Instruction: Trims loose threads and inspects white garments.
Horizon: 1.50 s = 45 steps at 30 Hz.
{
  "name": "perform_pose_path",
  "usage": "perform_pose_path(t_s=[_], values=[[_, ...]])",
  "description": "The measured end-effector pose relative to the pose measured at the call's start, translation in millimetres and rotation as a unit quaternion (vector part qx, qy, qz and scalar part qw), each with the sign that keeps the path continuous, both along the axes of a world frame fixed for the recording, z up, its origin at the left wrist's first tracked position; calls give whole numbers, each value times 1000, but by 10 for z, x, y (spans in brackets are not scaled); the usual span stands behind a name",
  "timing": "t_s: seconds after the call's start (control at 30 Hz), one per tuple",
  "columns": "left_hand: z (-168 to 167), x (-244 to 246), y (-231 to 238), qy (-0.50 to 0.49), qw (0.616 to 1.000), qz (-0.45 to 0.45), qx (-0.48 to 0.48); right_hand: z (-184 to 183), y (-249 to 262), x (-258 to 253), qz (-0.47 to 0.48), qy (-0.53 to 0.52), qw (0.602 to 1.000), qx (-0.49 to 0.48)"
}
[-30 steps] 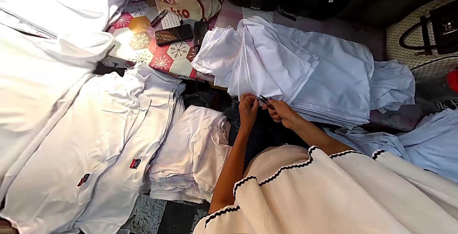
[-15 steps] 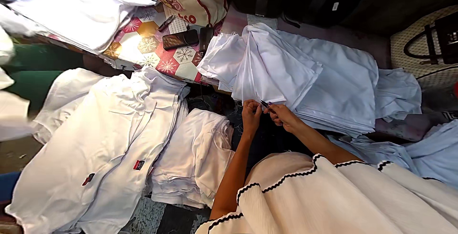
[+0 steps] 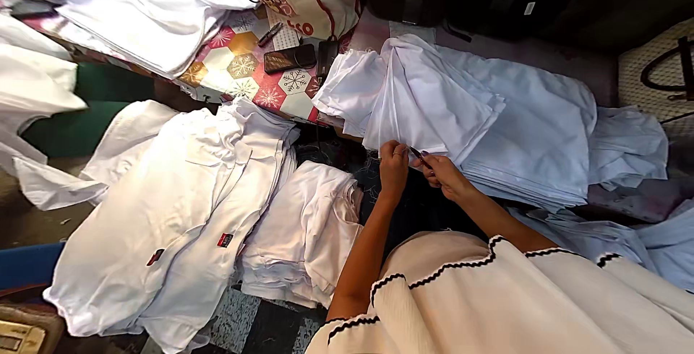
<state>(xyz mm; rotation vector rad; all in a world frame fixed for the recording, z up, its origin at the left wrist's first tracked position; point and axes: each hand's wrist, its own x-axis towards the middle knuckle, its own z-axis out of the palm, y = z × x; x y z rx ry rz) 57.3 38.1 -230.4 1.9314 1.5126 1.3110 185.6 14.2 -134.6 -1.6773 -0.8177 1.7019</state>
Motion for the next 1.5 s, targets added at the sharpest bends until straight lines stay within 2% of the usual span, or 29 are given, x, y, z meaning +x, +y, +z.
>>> perform_pose_path(t_s=[0.1,0.33,0.7,0.87,0.97,1.07,1.2,1.37,1.5], values=[[-142,2,45,-9,998,-5,58,-26,11,32,7,2,1000,-1],[-92,-100,-97,-126,992,-5,24,-37,-8,44,109,-19,994,-27],[-62,-147,-175,-138,990,22,-4,-110,125,-79,74,-34,997,-11],[82,-181,-255,-134,988,45,-61,-28,62,-37,81,-26,996,7],[123,-124,-183,-91,991,53,-77,18,61,-60,79,-34,996,12],[-2,-75,-75,-59,996,49,-51,7,90,-62,72,-32,997,9],[-19,-114,-86,-101,993,49,-34,9,81,-11,90,-22,996,-10],[74,-169,-165,-174,980,41,-86,-78,146,-46,111,-6,993,-37],[114,-187,-174,-185,976,30,-108,-173,214,-72,106,-1,994,-23]])
